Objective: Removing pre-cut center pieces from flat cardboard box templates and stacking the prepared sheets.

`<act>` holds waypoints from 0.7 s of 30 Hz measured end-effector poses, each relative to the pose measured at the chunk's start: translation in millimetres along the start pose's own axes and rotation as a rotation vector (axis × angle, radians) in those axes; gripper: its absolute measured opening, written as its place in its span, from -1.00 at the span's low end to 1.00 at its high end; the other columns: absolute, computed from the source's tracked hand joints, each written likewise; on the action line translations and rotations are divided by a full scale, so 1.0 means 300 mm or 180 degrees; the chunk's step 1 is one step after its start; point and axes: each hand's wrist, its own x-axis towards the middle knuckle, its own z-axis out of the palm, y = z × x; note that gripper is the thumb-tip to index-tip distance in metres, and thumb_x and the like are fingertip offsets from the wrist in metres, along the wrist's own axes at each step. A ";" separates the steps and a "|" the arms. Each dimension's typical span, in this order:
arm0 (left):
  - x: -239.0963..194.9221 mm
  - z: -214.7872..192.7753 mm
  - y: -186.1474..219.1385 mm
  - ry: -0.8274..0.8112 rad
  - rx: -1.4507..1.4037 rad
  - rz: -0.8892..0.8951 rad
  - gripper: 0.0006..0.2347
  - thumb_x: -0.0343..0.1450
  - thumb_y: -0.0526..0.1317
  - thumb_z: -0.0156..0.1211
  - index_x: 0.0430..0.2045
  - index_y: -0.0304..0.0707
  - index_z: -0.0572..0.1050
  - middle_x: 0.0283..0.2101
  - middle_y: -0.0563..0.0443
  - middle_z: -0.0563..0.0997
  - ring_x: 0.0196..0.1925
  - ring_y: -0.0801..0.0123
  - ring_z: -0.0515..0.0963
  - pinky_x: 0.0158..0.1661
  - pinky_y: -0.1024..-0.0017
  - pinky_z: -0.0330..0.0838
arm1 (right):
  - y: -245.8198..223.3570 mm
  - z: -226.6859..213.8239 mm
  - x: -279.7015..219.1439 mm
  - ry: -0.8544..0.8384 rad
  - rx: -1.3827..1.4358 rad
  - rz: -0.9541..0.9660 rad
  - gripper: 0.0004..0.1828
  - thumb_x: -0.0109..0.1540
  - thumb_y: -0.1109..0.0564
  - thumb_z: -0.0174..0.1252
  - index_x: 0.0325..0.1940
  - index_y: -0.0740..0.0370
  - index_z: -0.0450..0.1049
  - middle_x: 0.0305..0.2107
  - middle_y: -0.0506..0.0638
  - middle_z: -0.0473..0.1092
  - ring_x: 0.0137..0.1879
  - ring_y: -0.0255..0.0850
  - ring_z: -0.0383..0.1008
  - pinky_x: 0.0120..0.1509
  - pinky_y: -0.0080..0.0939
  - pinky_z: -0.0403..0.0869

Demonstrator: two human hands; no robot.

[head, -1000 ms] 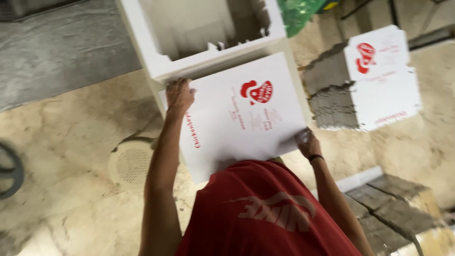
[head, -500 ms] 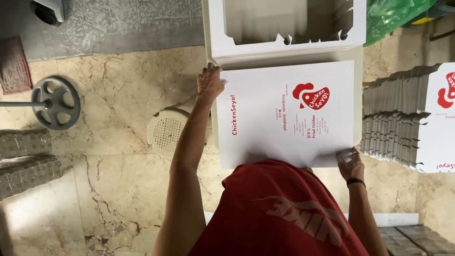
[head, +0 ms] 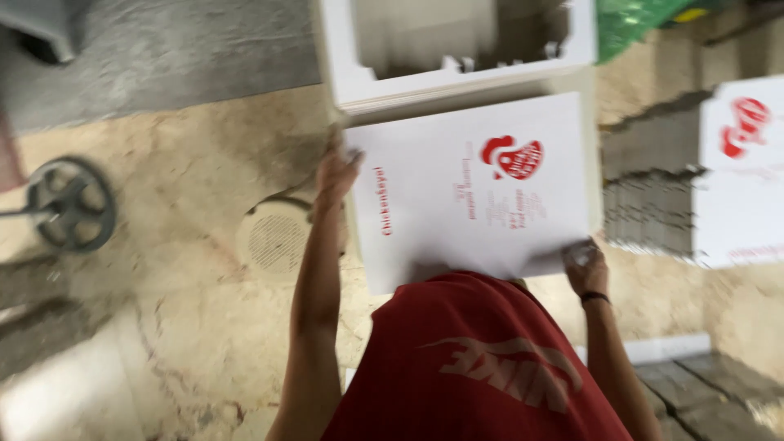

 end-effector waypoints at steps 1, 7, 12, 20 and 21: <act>-0.045 0.021 -0.016 0.0019 -0.0283 -0.0556 -0.42 0.45 0.03 0.18 0.32 -0.29 0.24 0.22 -0.53 0.43 0.26 -0.33 0.45 0.20 -0.09 0.40 | 0.008 0.010 -0.012 0.0194 0.0124 -0.0275 -0.35 0.23 -0.02 0.20 0.32 0.41 0.38 0.14 0.44 0.39 0.27 0.40 0.36 0.37 0.32 0.37; -0.467 0.071 0.166 0.0005 -0.0521 -0.1207 -0.38 0.37 -0.04 0.30 0.32 -0.32 0.31 0.28 -0.51 0.41 0.17 -0.33 0.51 0.16 0.01 0.47 | 0.118 0.039 0.026 0.0726 -0.0030 -0.0232 -0.39 0.18 -0.07 0.31 0.23 0.30 0.49 0.04 0.16 0.37 0.12 0.20 0.47 0.23 0.22 0.52; -0.692 0.219 0.045 0.0070 -0.0377 -0.1646 -0.41 0.34 -0.11 0.37 0.31 -0.13 0.38 0.26 -0.27 0.50 0.03 -0.13 0.64 0.09 0.08 0.57 | 0.086 0.048 0.036 0.0868 -0.0180 0.0100 -0.55 0.25 -0.06 0.22 0.19 0.11 0.55 -0.06 -0.04 0.39 0.05 -0.04 0.52 0.15 0.10 0.56; -0.731 0.223 0.081 0.0359 -0.0674 -0.1596 -0.44 0.32 -0.13 0.37 0.25 -0.25 0.42 0.19 -0.28 0.53 0.07 -0.20 0.58 0.09 0.02 0.54 | 0.145 0.047 0.127 0.0902 -0.0465 -0.0082 -0.65 0.14 -0.20 0.32 -0.14 0.01 0.63 -0.31 -0.01 0.45 -0.06 0.10 0.56 0.05 0.13 0.57; -0.739 0.231 0.048 0.0373 -0.0693 -0.1587 -0.44 0.32 -0.13 0.37 0.25 -0.25 0.42 0.19 -0.28 0.53 0.07 -0.20 0.58 0.09 0.02 0.54 | 0.143 0.047 0.113 0.0918 -0.0466 -0.0101 -0.65 0.14 -0.20 0.32 -0.14 0.01 0.63 -0.31 -0.01 0.45 -0.06 0.10 0.56 0.05 0.13 0.57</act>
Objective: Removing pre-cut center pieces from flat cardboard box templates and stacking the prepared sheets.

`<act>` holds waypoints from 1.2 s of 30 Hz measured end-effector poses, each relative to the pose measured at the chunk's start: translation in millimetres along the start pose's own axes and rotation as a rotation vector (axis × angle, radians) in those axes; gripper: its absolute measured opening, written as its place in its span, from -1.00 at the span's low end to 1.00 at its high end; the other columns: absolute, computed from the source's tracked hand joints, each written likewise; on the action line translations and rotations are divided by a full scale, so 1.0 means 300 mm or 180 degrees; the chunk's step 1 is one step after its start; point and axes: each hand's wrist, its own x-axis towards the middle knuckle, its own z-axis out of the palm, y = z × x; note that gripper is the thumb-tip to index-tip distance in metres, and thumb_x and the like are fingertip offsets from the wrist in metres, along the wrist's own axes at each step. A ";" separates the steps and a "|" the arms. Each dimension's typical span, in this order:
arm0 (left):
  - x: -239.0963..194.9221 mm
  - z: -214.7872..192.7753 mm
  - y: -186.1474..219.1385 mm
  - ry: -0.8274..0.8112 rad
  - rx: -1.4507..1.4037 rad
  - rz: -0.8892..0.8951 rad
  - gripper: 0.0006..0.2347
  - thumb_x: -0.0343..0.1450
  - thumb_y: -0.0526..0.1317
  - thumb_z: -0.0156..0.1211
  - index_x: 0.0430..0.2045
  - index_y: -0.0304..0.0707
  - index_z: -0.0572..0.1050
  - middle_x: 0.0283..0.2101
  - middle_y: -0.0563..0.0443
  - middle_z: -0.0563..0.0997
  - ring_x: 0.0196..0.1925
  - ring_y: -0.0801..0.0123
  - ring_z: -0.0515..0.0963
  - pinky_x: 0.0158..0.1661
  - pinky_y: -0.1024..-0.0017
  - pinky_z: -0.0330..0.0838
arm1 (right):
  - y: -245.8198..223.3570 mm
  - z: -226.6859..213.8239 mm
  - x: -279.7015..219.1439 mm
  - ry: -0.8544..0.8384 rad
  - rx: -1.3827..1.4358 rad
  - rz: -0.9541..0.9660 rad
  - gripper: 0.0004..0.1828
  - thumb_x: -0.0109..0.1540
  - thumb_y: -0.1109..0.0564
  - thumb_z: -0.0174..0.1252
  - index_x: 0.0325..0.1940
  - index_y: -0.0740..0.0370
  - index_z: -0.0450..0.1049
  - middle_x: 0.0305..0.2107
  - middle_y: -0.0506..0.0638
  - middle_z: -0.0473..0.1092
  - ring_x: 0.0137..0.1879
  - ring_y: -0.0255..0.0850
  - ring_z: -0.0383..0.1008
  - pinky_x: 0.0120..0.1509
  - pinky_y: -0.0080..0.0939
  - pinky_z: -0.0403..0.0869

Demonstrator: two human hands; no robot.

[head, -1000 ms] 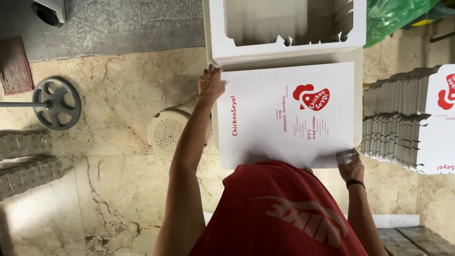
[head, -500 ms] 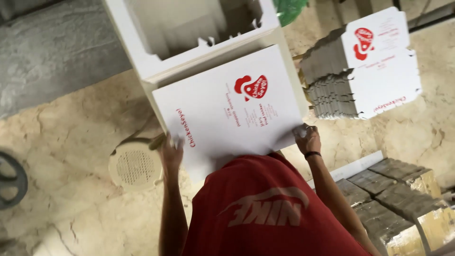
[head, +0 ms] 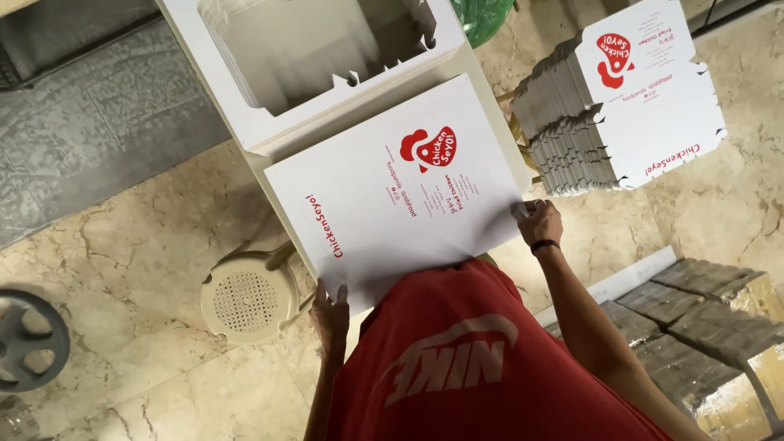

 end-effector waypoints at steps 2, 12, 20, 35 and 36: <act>0.032 0.007 -0.048 0.0028 0.0290 0.0164 -0.44 0.34 -0.11 0.35 0.26 -0.27 0.42 0.07 -0.42 0.59 0.01 -0.25 0.61 0.04 -0.06 0.55 | -0.022 -0.019 -0.002 0.0084 0.0034 0.0038 -0.68 0.12 -0.16 0.33 -0.15 0.00 0.64 -0.34 0.05 0.44 -0.06 0.15 0.56 0.05 0.18 0.57; 0.059 0.010 -0.126 -0.0339 0.1024 0.0590 -0.39 0.44 0.03 0.16 0.36 -0.27 0.23 0.16 -0.31 0.55 0.08 -0.27 0.60 0.01 -0.10 0.48 | -0.200 -0.166 -0.080 -0.0346 0.0210 0.0653 -0.56 0.15 -0.22 0.28 -0.06 0.08 0.66 -0.15 0.13 0.58 -0.02 0.11 0.53 -0.02 0.12 0.46; 0.049 -0.006 -0.106 -0.0497 0.0953 0.0539 -0.39 0.46 0.01 0.13 0.37 -0.31 0.18 0.26 -0.31 0.46 0.19 -0.23 0.54 0.12 -0.10 0.45 | -0.175 -0.143 -0.054 -0.0375 0.0081 0.0634 -0.63 0.22 -0.19 0.30 -0.19 0.15 0.66 -0.29 0.13 0.58 -0.16 0.06 0.53 -0.13 0.10 0.49; 0.036 -0.008 -0.102 -0.0087 0.0803 0.0823 -0.41 0.37 -0.08 0.28 0.28 -0.44 0.35 0.12 -0.39 0.56 0.00 -0.27 0.63 0.03 -0.16 0.51 | -0.091 -0.075 -0.033 -0.0082 -0.0224 0.0413 -0.66 0.12 -0.11 0.24 -0.08 -0.01 0.66 -0.19 0.05 0.55 0.07 0.17 0.55 0.21 0.16 0.50; 0.038 -0.006 -0.104 -0.0091 0.0806 0.0819 -0.41 0.37 -0.08 0.28 0.28 -0.44 0.35 0.12 -0.39 0.56 0.00 -0.27 0.63 0.03 -0.16 0.51 | -0.093 -0.075 -0.032 -0.0086 -0.0227 0.0416 -0.66 0.12 -0.11 0.24 -0.08 -0.01 0.66 -0.19 0.05 0.55 0.07 0.17 0.55 0.21 0.16 0.50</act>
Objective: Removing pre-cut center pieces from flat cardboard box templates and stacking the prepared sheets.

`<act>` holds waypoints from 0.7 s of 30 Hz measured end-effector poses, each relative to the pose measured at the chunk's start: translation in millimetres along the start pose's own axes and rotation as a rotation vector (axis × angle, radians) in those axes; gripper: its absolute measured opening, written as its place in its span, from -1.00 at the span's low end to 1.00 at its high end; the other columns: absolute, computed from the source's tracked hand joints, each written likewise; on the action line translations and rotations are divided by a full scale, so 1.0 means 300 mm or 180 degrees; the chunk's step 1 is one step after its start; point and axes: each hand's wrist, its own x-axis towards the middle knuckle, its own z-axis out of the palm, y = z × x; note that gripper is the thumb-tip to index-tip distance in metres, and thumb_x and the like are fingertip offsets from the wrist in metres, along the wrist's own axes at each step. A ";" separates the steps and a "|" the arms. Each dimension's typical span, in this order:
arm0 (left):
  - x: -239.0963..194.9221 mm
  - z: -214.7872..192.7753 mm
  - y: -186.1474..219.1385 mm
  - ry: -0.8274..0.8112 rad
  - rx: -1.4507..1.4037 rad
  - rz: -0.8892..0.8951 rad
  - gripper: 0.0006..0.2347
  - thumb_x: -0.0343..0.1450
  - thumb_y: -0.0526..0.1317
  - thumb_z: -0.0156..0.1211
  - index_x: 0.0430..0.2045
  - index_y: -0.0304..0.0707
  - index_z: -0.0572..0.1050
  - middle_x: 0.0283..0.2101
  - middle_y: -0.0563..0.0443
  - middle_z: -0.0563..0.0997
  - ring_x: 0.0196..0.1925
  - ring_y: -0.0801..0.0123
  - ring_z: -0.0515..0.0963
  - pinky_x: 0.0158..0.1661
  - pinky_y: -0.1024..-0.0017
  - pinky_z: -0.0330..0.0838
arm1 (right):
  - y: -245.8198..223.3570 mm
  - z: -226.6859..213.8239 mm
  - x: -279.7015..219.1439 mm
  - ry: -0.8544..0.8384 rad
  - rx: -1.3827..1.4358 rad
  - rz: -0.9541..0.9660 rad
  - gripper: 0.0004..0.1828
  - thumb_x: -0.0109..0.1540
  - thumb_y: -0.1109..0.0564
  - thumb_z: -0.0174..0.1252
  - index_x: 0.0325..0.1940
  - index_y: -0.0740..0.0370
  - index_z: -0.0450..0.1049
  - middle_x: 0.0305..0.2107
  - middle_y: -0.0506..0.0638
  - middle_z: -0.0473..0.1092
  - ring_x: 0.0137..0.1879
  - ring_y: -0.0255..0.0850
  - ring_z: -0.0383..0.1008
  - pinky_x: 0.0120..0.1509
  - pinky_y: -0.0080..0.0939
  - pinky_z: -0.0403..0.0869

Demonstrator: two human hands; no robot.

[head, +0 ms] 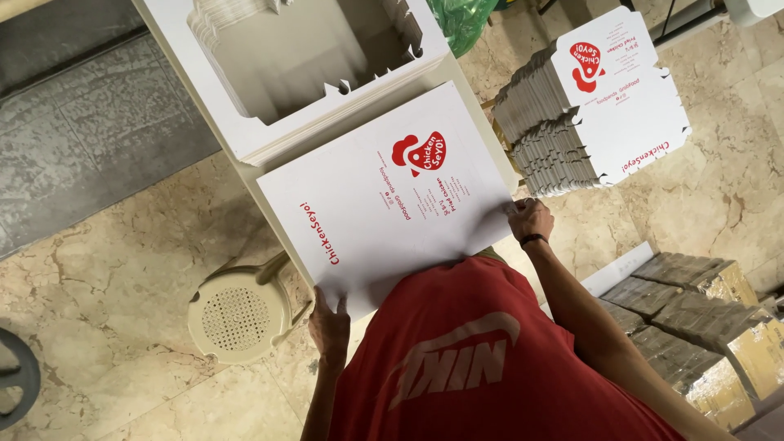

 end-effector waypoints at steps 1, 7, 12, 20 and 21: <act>0.001 0.002 -0.003 -0.0005 -0.0006 0.0020 -0.41 0.38 -0.09 0.28 0.28 -0.45 0.34 0.12 -0.40 0.56 0.00 -0.29 0.62 0.03 -0.16 0.51 | -0.003 0.001 -0.001 0.0002 0.0008 -0.0001 -0.68 0.12 -0.10 0.22 -0.10 -0.05 0.66 -0.20 0.03 0.55 0.06 0.16 0.55 0.20 0.17 0.51; 0.008 0.024 -0.019 0.0022 -0.0002 0.0024 -0.41 0.38 -0.09 0.28 0.29 -0.44 0.35 0.10 -0.41 0.57 0.00 -0.30 0.63 0.03 -0.16 0.52 | -0.006 -0.017 0.004 -0.0002 0.0008 0.0015 -0.68 0.12 -0.14 0.18 -0.13 -0.10 0.66 -0.22 0.04 0.56 0.06 0.17 0.55 0.19 0.15 0.49; 0.011 0.056 -0.057 0.0037 0.0038 0.0008 -0.41 0.36 -0.08 0.30 0.28 -0.41 0.36 0.10 -0.38 0.58 0.00 -0.25 0.63 0.02 -0.14 0.53 | 0.023 0.015 0.035 0.0009 -0.0171 -0.0041 -0.68 0.14 -0.17 0.12 -0.14 -0.11 0.65 -0.21 0.02 0.55 0.08 0.12 0.55 0.21 0.10 0.46; -0.007 -0.042 0.059 -0.0114 -0.0023 -0.0061 -0.41 0.40 -0.09 0.28 0.30 -0.46 0.32 0.08 -0.49 0.56 0.06 -0.29 0.60 0.10 -0.13 0.50 | 0.006 -0.028 0.025 -0.0093 -0.0134 -0.0212 -0.70 0.12 -0.09 0.17 -0.15 -0.03 0.65 -0.22 0.09 0.55 0.05 0.16 0.56 0.18 0.12 0.51; -0.003 -0.038 0.056 -0.0111 -0.0021 -0.0052 -0.41 0.40 -0.09 0.28 0.30 -0.46 0.32 0.08 -0.49 0.56 0.06 -0.29 0.60 0.10 -0.13 0.50 | 0.002 -0.036 0.024 -0.0089 -0.0126 -0.0209 -0.70 0.12 -0.09 0.17 -0.15 -0.03 0.65 -0.22 0.09 0.55 0.05 0.16 0.56 0.18 0.12 0.51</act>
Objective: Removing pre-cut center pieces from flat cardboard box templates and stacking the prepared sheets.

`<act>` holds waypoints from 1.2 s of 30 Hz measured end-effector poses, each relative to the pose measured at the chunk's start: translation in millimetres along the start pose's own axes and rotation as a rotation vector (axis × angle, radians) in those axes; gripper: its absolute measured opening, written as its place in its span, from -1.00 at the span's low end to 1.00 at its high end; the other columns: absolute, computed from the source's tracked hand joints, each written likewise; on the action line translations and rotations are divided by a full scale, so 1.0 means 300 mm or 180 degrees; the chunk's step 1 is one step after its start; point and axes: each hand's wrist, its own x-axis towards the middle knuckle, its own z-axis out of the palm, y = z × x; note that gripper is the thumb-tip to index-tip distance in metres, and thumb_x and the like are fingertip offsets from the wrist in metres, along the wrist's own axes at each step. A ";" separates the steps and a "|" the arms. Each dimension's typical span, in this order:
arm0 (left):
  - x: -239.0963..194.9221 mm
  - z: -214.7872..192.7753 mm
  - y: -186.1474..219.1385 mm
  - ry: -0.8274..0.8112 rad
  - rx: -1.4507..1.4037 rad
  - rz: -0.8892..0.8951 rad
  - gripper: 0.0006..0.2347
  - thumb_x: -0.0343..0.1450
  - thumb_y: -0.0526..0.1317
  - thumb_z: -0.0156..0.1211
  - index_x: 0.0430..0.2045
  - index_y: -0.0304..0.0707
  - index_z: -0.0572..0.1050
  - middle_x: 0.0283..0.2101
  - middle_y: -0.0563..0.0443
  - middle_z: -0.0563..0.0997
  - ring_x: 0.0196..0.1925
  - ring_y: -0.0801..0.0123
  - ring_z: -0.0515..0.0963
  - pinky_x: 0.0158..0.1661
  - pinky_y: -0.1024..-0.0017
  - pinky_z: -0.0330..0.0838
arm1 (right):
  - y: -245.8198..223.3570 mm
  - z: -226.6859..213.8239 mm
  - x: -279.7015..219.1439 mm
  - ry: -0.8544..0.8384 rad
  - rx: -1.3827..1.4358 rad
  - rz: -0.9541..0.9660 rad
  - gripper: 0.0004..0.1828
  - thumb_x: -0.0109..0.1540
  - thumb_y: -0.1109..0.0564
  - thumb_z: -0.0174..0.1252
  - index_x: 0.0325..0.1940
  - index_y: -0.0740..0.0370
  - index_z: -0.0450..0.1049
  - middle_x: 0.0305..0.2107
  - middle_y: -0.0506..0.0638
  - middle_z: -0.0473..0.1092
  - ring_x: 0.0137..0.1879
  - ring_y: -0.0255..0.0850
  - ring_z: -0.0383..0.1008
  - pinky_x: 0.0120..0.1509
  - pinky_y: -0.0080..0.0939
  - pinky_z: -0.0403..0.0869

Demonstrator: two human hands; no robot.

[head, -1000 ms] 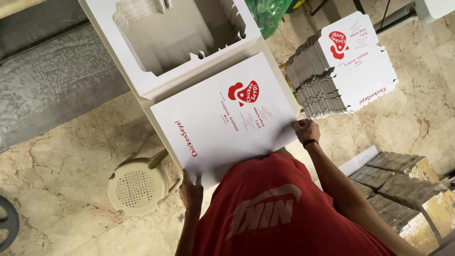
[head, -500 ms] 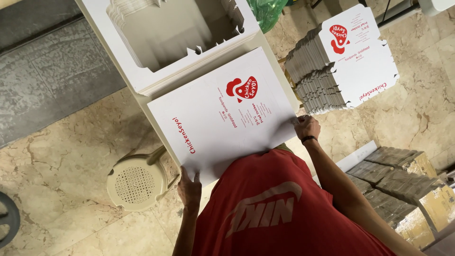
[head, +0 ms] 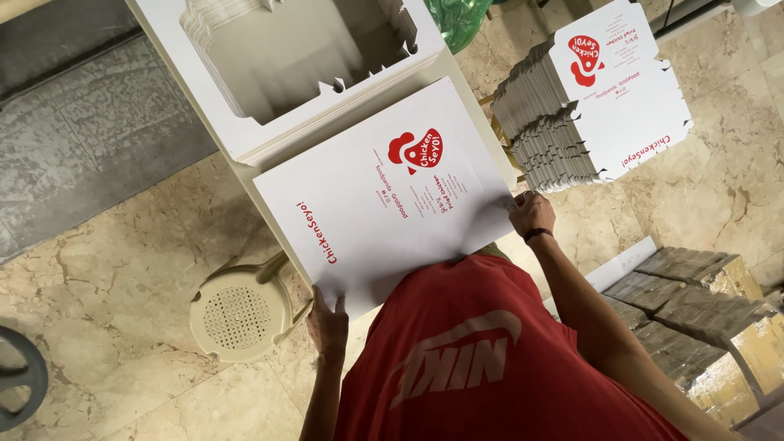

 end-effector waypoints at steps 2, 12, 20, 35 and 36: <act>-0.001 0.008 -0.006 0.0022 -0.0032 -0.0022 -0.40 0.39 -0.10 0.29 0.30 -0.49 0.31 0.07 -0.54 0.55 0.07 -0.33 0.58 0.09 -0.18 0.47 | -0.003 -0.020 -0.006 -0.0240 0.0479 -0.0089 -0.68 0.13 -0.09 0.21 -0.14 0.07 0.62 -0.22 0.13 0.56 0.09 0.16 0.54 0.19 0.17 0.49; -0.001 0.015 -0.021 -0.0021 -0.0039 -0.0219 -0.41 0.38 -0.08 0.30 0.32 -0.34 0.34 -0.09 -0.60 0.62 0.03 -0.29 0.62 0.05 -0.12 0.52 | 0.077 -0.021 0.101 -0.2663 0.2939 0.0856 -0.25 0.21 -0.11 0.27 0.31 0.43 0.30 -0.03 0.41 0.47 -0.04 0.42 0.53 -0.09 0.42 0.52; 0.005 0.059 -0.064 0.0080 -0.0059 -0.0278 -0.40 0.38 -0.07 0.29 0.36 -0.17 0.32 -0.13 -0.58 0.63 0.02 -0.26 0.63 0.03 -0.11 0.51 | -0.024 -0.163 -0.017 -0.2326 0.3245 0.0409 -0.44 0.16 0.10 0.35 0.06 0.61 0.41 -0.31 0.44 0.50 -0.35 0.38 0.56 -0.45 0.34 0.58; -0.007 0.064 -0.052 0.0196 -0.0074 -0.0229 -0.42 0.40 -0.09 0.29 0.34 -0.26 0.32 -0.07 -0.60 0.60 0.05 -0.36 0.61 0.06 -0.17 0.48 | 0.074 0.117 0.037 -0.0578 0.0896 -0.0525 -0.28 0.01 -0.28 0.41 0.21 -0.03 0.56 -0.07 0.09 0.55 0.14 0.10 0.52 0.27 0.14 0.50; -0.005 0.066 -0.050 0.0213 -0.0097 -0.0236 -0.42 0.40 -0.09 0.29 0.34 -0.26 0.32 -0.07 -0.60 0.60 0.05 -0.36 0.61 0.06 -0.17 0.48 | 0.064 0.099 0.038 -0.0569 0.0885 -0.0551 -0.28 0.01 -0.28 0.41 0.21 -0.03 0.56 -0.07 0.09 0.55 0.14 0.10 0.52 0.27 0.14 0.50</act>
